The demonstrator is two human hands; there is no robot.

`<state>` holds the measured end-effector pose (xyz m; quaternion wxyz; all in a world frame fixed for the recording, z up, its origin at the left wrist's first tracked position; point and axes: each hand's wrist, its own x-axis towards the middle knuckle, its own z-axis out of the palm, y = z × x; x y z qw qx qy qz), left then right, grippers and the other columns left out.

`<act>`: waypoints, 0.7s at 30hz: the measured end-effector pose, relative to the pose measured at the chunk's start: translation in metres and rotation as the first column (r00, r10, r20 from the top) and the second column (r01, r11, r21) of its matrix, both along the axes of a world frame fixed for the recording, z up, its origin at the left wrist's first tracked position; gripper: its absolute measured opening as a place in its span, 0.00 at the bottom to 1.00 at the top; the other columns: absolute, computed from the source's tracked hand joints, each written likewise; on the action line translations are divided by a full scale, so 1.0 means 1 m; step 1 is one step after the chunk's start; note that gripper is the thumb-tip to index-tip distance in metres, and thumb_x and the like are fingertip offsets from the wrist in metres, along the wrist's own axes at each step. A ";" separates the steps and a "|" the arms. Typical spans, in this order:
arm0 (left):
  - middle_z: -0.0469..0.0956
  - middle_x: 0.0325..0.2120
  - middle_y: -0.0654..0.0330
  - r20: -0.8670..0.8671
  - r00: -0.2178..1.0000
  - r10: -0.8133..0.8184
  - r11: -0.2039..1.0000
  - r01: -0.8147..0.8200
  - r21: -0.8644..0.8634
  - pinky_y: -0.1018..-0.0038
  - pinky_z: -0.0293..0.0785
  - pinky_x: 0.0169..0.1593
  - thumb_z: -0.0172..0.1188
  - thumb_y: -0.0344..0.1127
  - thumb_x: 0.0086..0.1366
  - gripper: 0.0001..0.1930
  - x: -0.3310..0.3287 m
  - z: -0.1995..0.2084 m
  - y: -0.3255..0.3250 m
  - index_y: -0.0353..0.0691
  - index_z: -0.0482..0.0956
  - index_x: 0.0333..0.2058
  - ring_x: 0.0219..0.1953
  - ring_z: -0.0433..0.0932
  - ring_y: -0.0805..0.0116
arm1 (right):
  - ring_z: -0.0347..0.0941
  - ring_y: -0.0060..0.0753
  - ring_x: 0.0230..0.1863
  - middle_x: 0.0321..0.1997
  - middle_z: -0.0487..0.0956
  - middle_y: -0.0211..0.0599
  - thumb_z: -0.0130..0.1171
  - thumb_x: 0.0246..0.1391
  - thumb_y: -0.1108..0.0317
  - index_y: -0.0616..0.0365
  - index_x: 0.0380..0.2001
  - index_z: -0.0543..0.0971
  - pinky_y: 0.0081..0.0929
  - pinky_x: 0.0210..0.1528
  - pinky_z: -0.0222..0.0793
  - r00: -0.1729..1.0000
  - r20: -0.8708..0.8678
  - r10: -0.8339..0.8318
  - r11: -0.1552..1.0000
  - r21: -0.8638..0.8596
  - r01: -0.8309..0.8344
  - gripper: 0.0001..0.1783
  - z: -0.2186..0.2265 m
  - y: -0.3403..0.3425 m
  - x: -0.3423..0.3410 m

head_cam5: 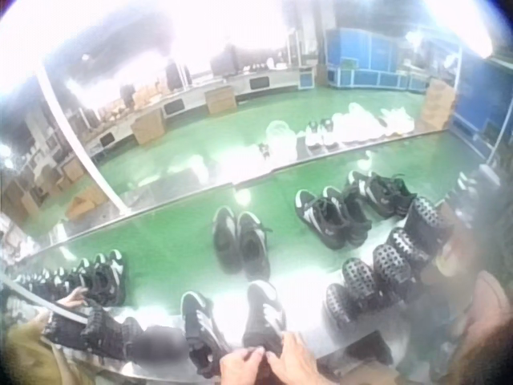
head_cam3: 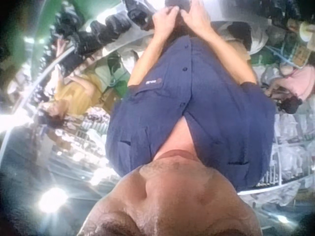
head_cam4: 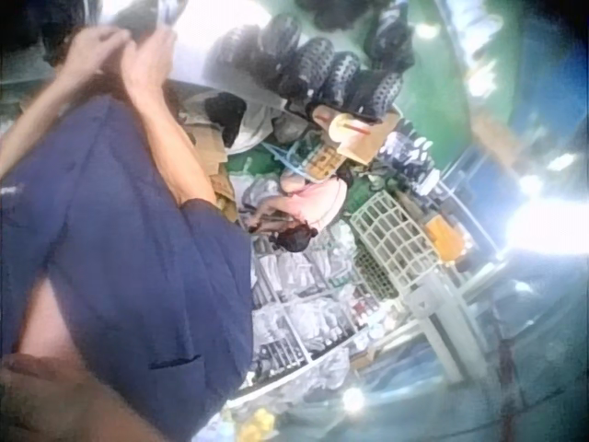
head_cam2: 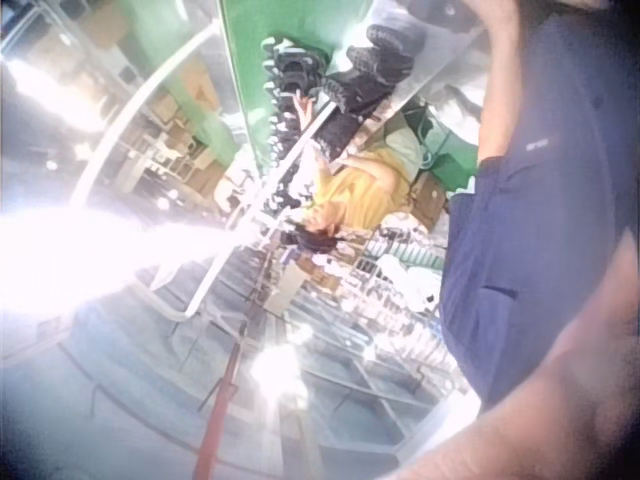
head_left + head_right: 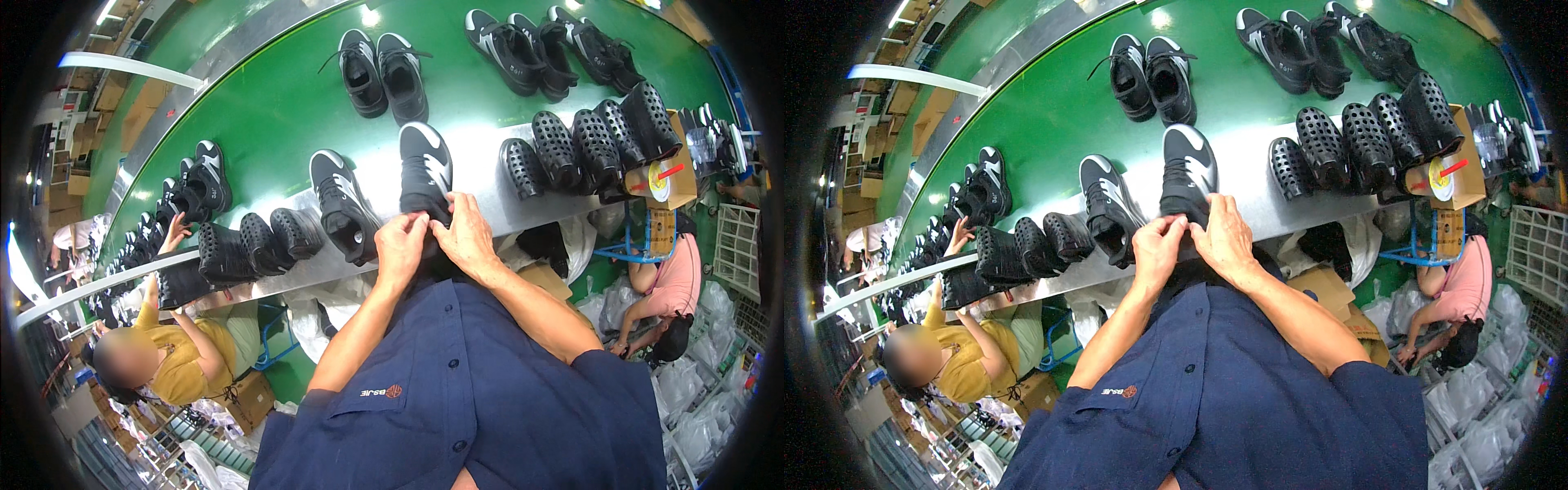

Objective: The person inserts plastic shoe inserts into sneakers and fastens the shoe straps by hand on an assembly line.

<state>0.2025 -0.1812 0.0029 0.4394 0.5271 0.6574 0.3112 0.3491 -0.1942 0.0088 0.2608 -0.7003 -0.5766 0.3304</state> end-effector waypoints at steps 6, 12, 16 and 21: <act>0.73 0.25 0.56 -0.499 0.866 -0.027 0.836 0.293 0.463 0.63 0.74 0.34 0.69 0.30 0.54 0.09 -0.007 0.008 0.017 0.39 0.78 0.32 0.28 0.75 0.56 | 0.75 0.60 0.47 0.46 0.74 0.55 0.62 0.54 0.68 0.66 0.46 0.71 0.49 0.47 0.73 0.997 0.081 -0.002 1.000 0.006 0.002 0.20 -0.021 -0.001 0.000; 0.75 0.29 0.54 -0.417 0.905 -0.082 0.839 0.288 0.461 0.63 0.75 0.38 0.65 0.26 0.53 0.08 -0.019 -0.011 0.022 0.37 0.78 0.33 0.33 0.78 0.53 | 0.75 0.62 0.44 0.44 0.74 0.55 0.60 0.54 0.70 0.65 0.44 0.72 0.49 0.45 0.73 0.996 0.042 -0.074 0.994 0.080 0.070 0.16 -0.039 0.000 0.001; 0.77 0.31 0.53 -0.358 0.927 -0.110 0.864 0.268 0.426 0.62 0.76 0.39 0.64 0.26 0.55 0.07 -0.021 -0.012 0.017 0.36 0.78 0.34 0.33 0.79 0.52 | 0.75 0.63 0.42 0.43 0.73 0.57 0.60 0.56 0.70 0.66 0.42 0.71 0.51 0.44 0.73 0.995 0.091 -0.047 0.994 0.106 0.037 0.14 -0.034 0.003 -0.008; 0.75 0.33 0.51 -0.542 0.801 -0.256 0.850 0.454 0.269 0.59 0.75 0.41 0.69 0.33 0.56 0.13 -0.043 0.056 -0.015 0.36 0.77 0.38 0.39 0.77 0.49 | 0.75 0.65 0.39 0.42 0.72 0.56 0.57 0.58 0.69 0.64 0.40 0.71 0.54 0.40 0.73 0.976 0.215 0.037 0.996 0.068 -0.053 0.11 -0.025 0.000 -0.001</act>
